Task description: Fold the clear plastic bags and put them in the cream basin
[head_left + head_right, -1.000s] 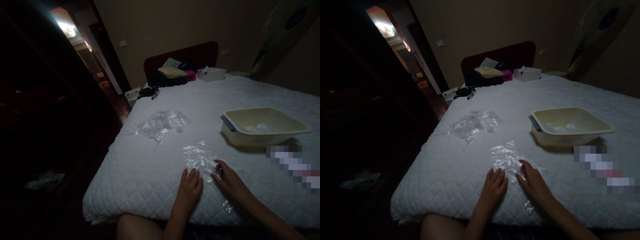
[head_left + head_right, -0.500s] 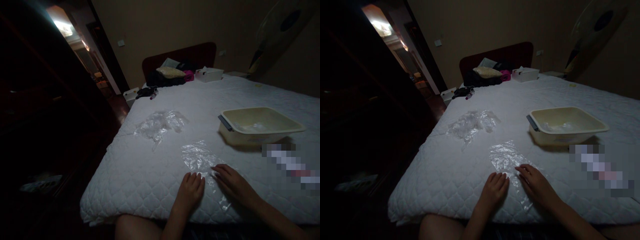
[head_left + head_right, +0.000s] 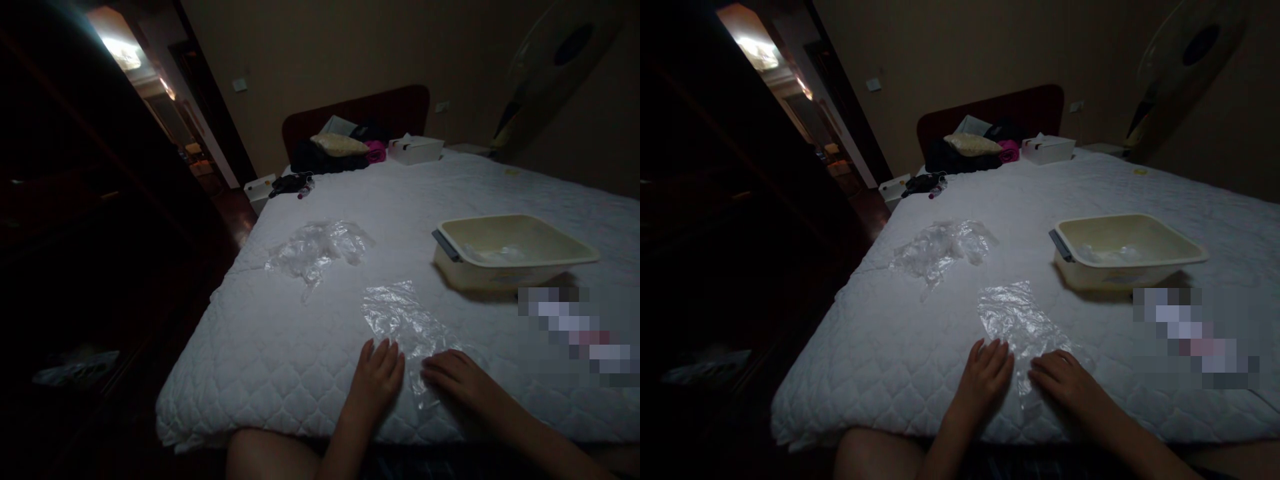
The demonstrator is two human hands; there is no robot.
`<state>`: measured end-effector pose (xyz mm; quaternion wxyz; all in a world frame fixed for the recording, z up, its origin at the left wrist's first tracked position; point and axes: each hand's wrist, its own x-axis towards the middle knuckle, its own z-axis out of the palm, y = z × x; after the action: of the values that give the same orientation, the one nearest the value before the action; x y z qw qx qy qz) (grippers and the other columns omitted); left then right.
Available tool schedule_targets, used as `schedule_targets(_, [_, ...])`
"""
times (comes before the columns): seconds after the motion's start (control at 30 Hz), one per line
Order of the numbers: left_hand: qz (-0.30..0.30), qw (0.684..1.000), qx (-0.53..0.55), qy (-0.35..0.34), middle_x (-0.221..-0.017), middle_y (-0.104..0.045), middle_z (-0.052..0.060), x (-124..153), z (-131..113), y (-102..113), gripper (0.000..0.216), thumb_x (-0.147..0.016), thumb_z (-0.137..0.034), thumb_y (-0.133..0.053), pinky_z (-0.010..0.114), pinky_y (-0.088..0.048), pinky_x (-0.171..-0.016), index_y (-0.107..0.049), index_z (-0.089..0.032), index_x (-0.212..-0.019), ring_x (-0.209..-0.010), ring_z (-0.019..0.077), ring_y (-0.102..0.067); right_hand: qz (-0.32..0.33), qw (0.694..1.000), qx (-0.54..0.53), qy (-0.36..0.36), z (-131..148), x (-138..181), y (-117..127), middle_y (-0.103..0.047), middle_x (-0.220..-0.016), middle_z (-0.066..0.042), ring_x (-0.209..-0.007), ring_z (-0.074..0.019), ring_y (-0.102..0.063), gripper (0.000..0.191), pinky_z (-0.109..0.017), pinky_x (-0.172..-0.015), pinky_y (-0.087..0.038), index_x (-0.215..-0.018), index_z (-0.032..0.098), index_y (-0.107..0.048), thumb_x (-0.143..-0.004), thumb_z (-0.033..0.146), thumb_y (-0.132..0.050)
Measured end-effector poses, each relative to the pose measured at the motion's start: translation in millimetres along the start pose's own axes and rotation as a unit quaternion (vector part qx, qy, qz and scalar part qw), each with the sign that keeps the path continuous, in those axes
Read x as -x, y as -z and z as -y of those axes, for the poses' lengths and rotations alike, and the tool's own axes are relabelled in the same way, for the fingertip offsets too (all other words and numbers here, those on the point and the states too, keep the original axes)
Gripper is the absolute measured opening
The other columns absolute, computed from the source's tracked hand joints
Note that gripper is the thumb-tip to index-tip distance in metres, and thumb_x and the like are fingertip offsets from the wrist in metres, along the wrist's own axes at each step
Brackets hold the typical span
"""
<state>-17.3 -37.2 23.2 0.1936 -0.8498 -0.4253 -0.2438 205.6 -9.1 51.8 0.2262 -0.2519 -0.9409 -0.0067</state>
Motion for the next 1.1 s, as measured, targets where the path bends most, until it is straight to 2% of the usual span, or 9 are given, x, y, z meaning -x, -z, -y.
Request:
schedule_targets(0.17, [0.019, 1.000, 0.016, -0.016, -0.115, -0.060, 0.007, 1, 1, -3, 0.021, -0.090, -0.019, -0.042, 0.046, -0.032, -0.100, -0.058, -0.016, -0.104, -0.114, 0.0213, -0.050, 0.000, 0.995, -0.054, -0.086, 3, -8, 7, -0.067, -0.091, -0.007, -0.085, -0.0184, -0.060, 0.022, -0.036, -0.078, -0.046, -0.100, 0.019, -0.059, -0.082, 0.016, -0.046])
schedule_targets(0.3, [0.020, 1.000, 0.013, -0.018, -0.114, -0.061, 0.007, 1, 0, -3, 0.020, -0.090, -0.018, -0.043, 0.047, -0.032, -0.100, -0.058, -0.016, -0.103, -0.114, 0.0216, -0.050, -0.032, 0.980, -0.065, -0.185, 0, -13, -2, -0.068, -0.088, -0.007, -0.081, -0.0194, -0.061, 0.020, -0.035, -0.075, -0.047, -0.098, 0.019, -0.060, -0.085, 0.024, -0.045])
schedule_targets(0.47, [0.007, 1.000, 0.016, -0.022, -0.113, -0.061, 0.006, 1, 0, -3, 0.020, -0.089, -0.018, -0.044, 0.046, -0.034, -0.099, -0.059, -0.016, -0.103, -0.111, 0.0221, -0.052, -0.057, 0.971, -0.055, -0.227, -3, -26, -15, -0.068, -0.087, -0.006, -0.082, -0.0201, -0.061, 0.022, -0.036, -0.077, -0.045, -0.100, 0.019, -0.059, -0.085, 0.026, -0.044])
schedule_targets(0.57, [0.006, 1.000, 0.019, -0.023, -0.113, -0.061, 0.007, 0, 0, -3, 0.020, -0.089, -0.016, -0.044, 0.046, -0.035, -0.099, -0.059, -0.016, -0.102, -0.110, 0.0224, -0.053, -0.072, 0.963, -0.035, -0.258, -5, -37, -16, -0.065, -0.082, -0.007, -0.076, -0.0197, -0.060, 0.022, -0.034, -0.072, -0.045, -0.100, 0.017, -0.057, -0.084, 0.027, -0.046])
schedule_targets(0.63, [0.001, 1.000, 0.021, -0.023, -0.112, -0.062, 0.007, 0, 0, -4, 0.019, -0.089, -0.016, -0.044, 0.047, -0.035, -0.098, -0.059, -0.015, -0.100, -0.110, 0.0224, -0.053, -0.072, 0.965, -0.017, -0.252, -7, -43, -15, -0.062, -0.081, -0.007, -0.075, -0.0197, -0.058, 0.015, -0.033, -0.069, -0.045, -0.091, 0.017, -0.057, -0.083, 0.025, -0.047])
schedule_targets(0.7, [-0.004, 0.999, 0.021, -0.023, -0.111, -0.062, 0.007, 0, -1, -4, 0.019, -0.088, -0.016, -0.045, 0.047, -0.035, -0.099, -0.059, -0.015, -0.100, -0.110, 0.0221, -0.053, -0.054, 0.975, -0.002, -0.217, -8, -48, -14, -0.061, -0.082, -0.007, -0.077, -0.0197, -0.057, 0.012, -0.033, -0.070, -0.044, -0.084, 0.017, -0.058, -0.082, 0.020, -0.046])
schedule_targets(0.87, [-0.008, 0.999, 0.038, -0.009, -0.110, -0.062, 0.007, 0, -1, -6, 0.015, -0.087, -0.017, -0.049, 0.045, -0.037, -0.098, -0.060, -0.016, -0.096, -0.110, 0.0212, -0.052, -0.018, 0.988, 0.002, -0.155, -7, -51, -19, -0.062, -0.090, -0.008, -0.083, -0.0195, -0.057, 0.023, -0.036, -0.076, -0.043, -0.094, 0.018, -0.062, -0.080, 0.012, -0.044])
schedule_targets(1.0, [-0.026, 0.992, 0.117, 0.044, -0.103, -0.066, 0.003, 0, 5, -4, 0.011, -0.086, -0.017, -0.051, 0.042, -0.040, -0.094, -0.062, -0.018, -0.087, -0.106, 0.0183, -0.055, -0.066, 0.983, -0.024, -0.169, -6, -44, -17, -0.062, -0.097, -0.010, -0.092, -0.0204, -0.056, 0.023, -0.038, -0.082, -0.044, -0.101, 0.017, -0.060, -0.084, 0.018, -0.045])
schedule_targets(1.1, [-0.067, 0.972, 0.207, 0.089, -0.097, -0.067, 0.003, -1, 12, 1, 0.013, -0.085, -0.015, -0.050, 0.043, -0.041, -0.092, -0.062, -0.019, -0.085, -0.108, 0.0187, -0.054, -0.097, 0.977, -0.027, -0.186, -13, -32, -5, -0.061, -0.102, -0.010, -0.097, -0.0209, -0.055, 0.023, -0.038, -0.084, -0.045, -0.105, 0.017, -0.058, -0.087, 0.024, -0.045])
